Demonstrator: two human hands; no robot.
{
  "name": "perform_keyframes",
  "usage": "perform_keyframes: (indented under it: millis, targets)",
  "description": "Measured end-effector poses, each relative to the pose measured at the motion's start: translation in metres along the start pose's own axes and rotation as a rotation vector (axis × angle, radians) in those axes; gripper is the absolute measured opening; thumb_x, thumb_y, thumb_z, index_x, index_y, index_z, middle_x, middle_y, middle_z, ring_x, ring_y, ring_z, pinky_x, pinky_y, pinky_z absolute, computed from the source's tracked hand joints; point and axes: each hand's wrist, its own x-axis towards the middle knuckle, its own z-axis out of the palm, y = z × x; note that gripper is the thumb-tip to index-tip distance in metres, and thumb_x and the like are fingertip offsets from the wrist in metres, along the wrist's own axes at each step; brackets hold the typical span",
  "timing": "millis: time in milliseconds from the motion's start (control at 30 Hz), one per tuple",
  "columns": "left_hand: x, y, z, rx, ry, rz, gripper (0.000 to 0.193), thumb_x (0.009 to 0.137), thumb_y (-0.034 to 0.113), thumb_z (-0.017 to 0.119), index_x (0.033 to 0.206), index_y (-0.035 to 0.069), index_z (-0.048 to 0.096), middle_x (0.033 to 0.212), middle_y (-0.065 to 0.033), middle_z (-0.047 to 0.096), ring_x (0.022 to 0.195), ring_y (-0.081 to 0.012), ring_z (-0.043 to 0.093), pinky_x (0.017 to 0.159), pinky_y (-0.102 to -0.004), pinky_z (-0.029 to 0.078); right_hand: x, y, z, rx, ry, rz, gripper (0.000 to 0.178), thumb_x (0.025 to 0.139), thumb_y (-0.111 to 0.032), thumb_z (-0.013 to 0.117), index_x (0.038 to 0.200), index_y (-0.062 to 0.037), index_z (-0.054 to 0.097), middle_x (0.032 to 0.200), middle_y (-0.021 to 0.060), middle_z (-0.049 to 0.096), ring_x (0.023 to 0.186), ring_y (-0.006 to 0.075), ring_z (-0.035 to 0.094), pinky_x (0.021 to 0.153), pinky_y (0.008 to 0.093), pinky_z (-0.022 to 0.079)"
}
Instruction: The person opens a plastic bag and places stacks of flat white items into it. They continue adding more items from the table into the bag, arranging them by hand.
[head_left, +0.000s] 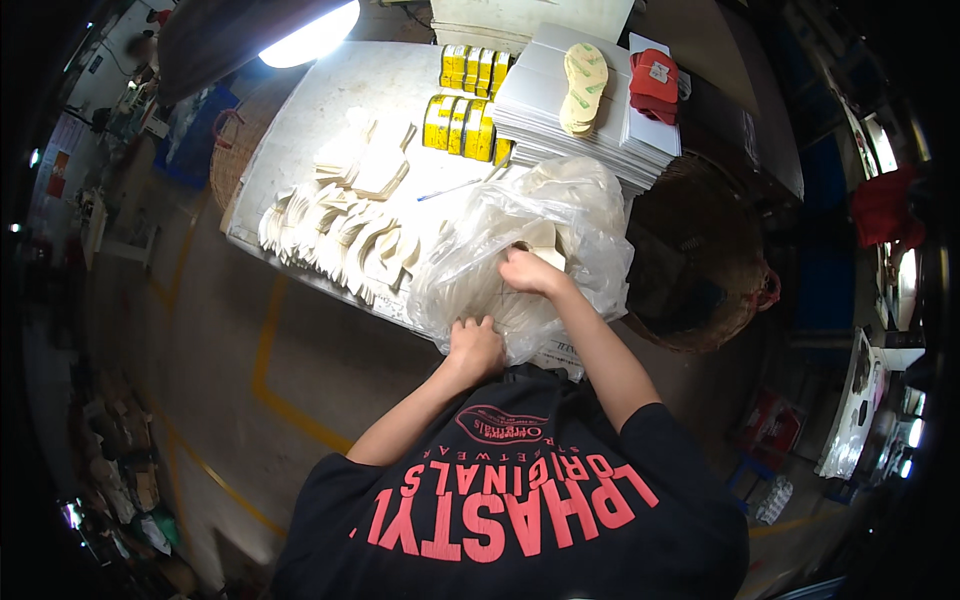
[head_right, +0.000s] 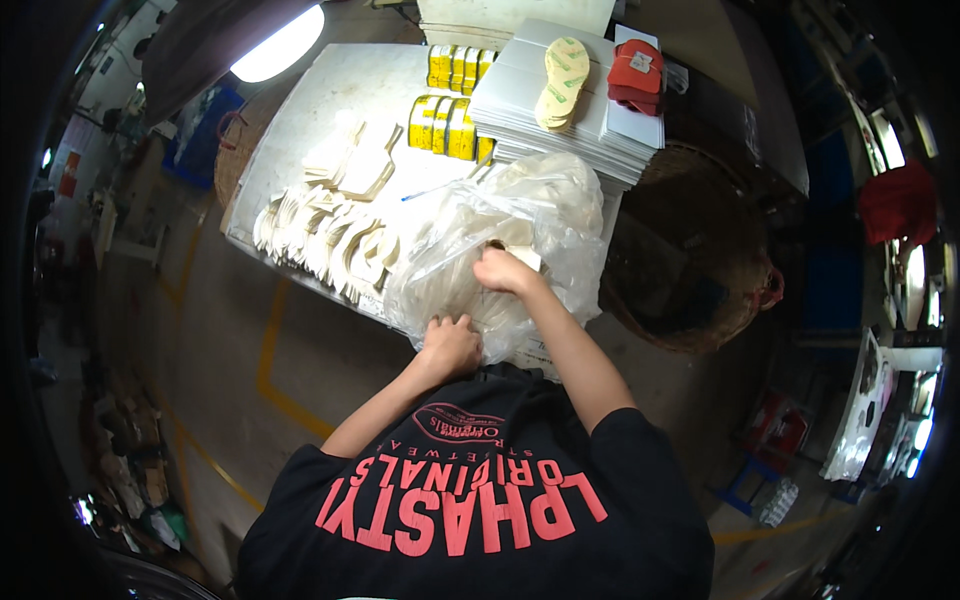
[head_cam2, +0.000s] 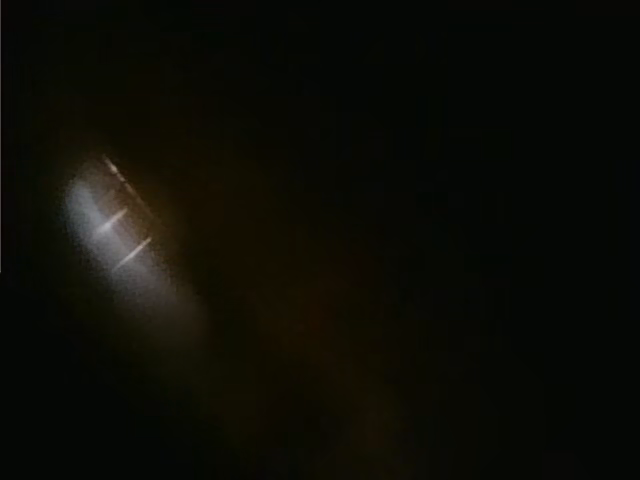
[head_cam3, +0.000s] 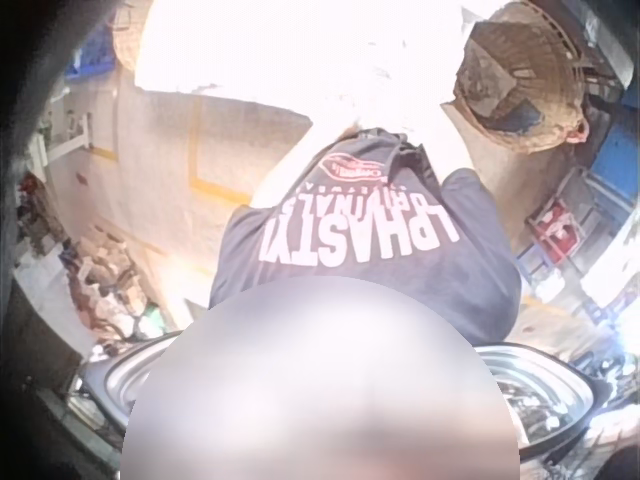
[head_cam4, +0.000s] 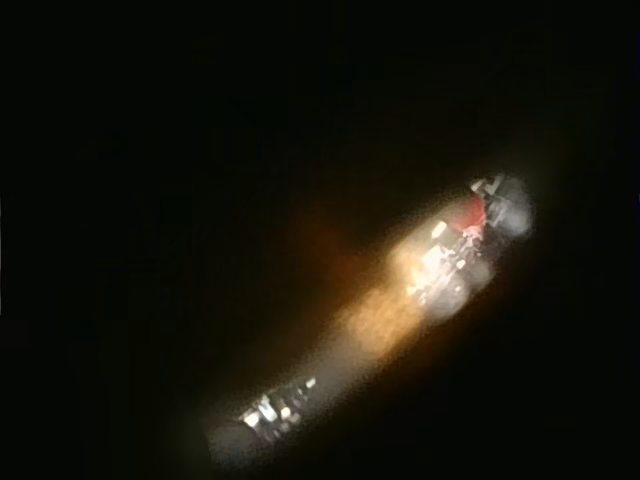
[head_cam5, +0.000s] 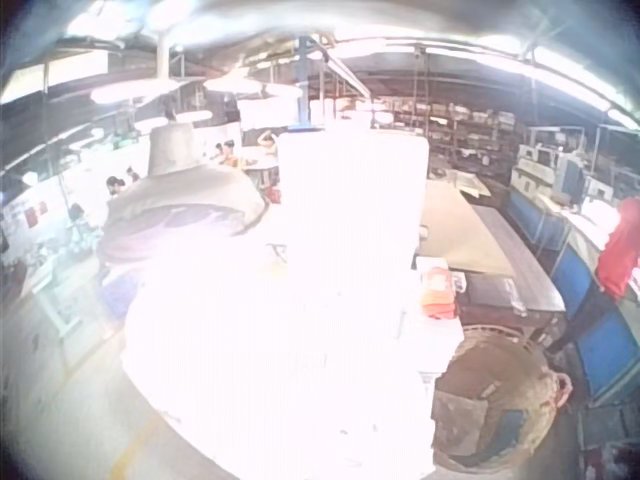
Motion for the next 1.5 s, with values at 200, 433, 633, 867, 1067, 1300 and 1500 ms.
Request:
perform_keyframes:
  millis: [200, 433, 633, 867, 1067, 1300, 1500]
  targets:
    - [-0.013, -0.015, -0.034, -0.021, 0.103, 0.048, 0.034, 0.091, 0.038, 0.059, 0.089, 0.013, 0.083, 0.116, -0.0116, 0.068, 0.117, -0.0288, 0.062, 0.099, -0.0492, 0.047, -0.047, 0.049, 0.015, -0.410, -0.278, -0.172, 0.053, 0.095, -0.024, 0.048, 0.144, -0.0073, 0.060, 0.138, 0.0247, 0.064, 0.127, 0.0399, 0.062, 0.108, 0.0452, 0.048]
    - [-0.005, -0.011, -0.034, -0.049, 0.145, 0.232, 0.042, 0.094, 0.045, 0.059, 0.109, 0.007, 0.072, 0.115, -0.0148, 0.071, 0.114, -0.0304, 0.066, 0.098, -0.0513, 0.047, -0.082, 0.045, 0.011, -0.540, -0.430, -0.075, 0.046, 0.092, -0.020, 0.048, 0.132, -0.0095, 0.068, 0.124, 0.0245, 0.070, 0.115, 0.0427, 0.067, 0.101, 0.0489, 0.052]
    - [-0.001, -0.022, -0.032, -0.038, -0.097, 0.002, 0.050, 0.100, 0.052, 0.051, 0.122, 0.010, 0.067, 0.123, -0.0165, 0.073, 0.110, -0.0342, 0.071, 0.101, -0.0546, 0.046, -0.066, 0.028, 0.035, -0.099, 0.007, -0.376, 0.052, 0.096, -0.024, 0.052, 0.140, 0.0032, 0.054, 0.134, 0.0324, 0.061, 0.124, 0.0455, 0.060, 0.107, 0.0474, 0.047]
    - [-0.009, -0.020, -0.025, -0.071, 0.048, 0.136, 0.041, 0.102, 0.044, 0.054, 0.126, 0.013, 0.067, 0.123, -0.0157, 0.070, 0.112, -0.0368, 0.069, 0.103, -0.0542, 0.048, -0.037, 0.063, 0.014, 0.199, 0.113, -0.228, 0.064, 0.103, -0.027, 0.055, 0.156, 0.0061, 0.036, 0.156, 0.0266, 0.047, 0.145, 0.0361, 0.046, 0.120, 0.0400, 0.036]
    - [-0.027, -0.041, -0.064, -0.860, 0.645, 0.337, 0.032, 0.096, 0.001, 0.058, 0.125, 0.008, 0.067, 0.117, -0.0148, 0.068, 0.097, -0.0279, 0.069, 0.083, -0.0357, 0.056, -0.053, 0.070, 0.008, 0.127, 0.169, -0.230, 0.062, 0.102, -0.031, 0.058, 0.153, 0.0011, 0.044, 0.150, 0.0274, 0.053, 0.140, 0.0391, 0.052, 0.116, 0.0433, 0.041]
    - [0.018, -0.125, -0.063, -0.848, 0.768, -0.595, 0.071, 0.090, 0.023, 0.073, 0.148, -0.001, 0.041, 0.134, -0.0335, 0.054, 0.121, -0.0421, 0.058, 0.101, -0.0487, 0.050, -0.086, 0.059, 0.001, 0.042, -0.054, -0.224, 0.049, 0.105, -0.035, 0.054, 0.145, -0.0063, 0.055, 0.135, 0.0207, 0.068, 0.123, 0.0353, 0.066, 0.104, 0.0411, 0.051]
    - [0.061, -0.122, -0.048, -0.661, 0.475, -0.849, 0.121, 0.074, 0.038, 0.089, 0.163, 0.009, 0.012, 0.155, -0.0408, 0.027, 0.143, -0.0537, 0.038, 0.115, -0.0575, 0.040, -0.082, 0.066, 0.014, -0.068, -0.022, -0.201, 0.048, 0.105, -0.033, 0.054, 0.142, -0.0031, 0.056, 0.127, 0.0219, 0.070, 0.119, 0.0361, 0.067, 0.101, 0.0417, 0.052]
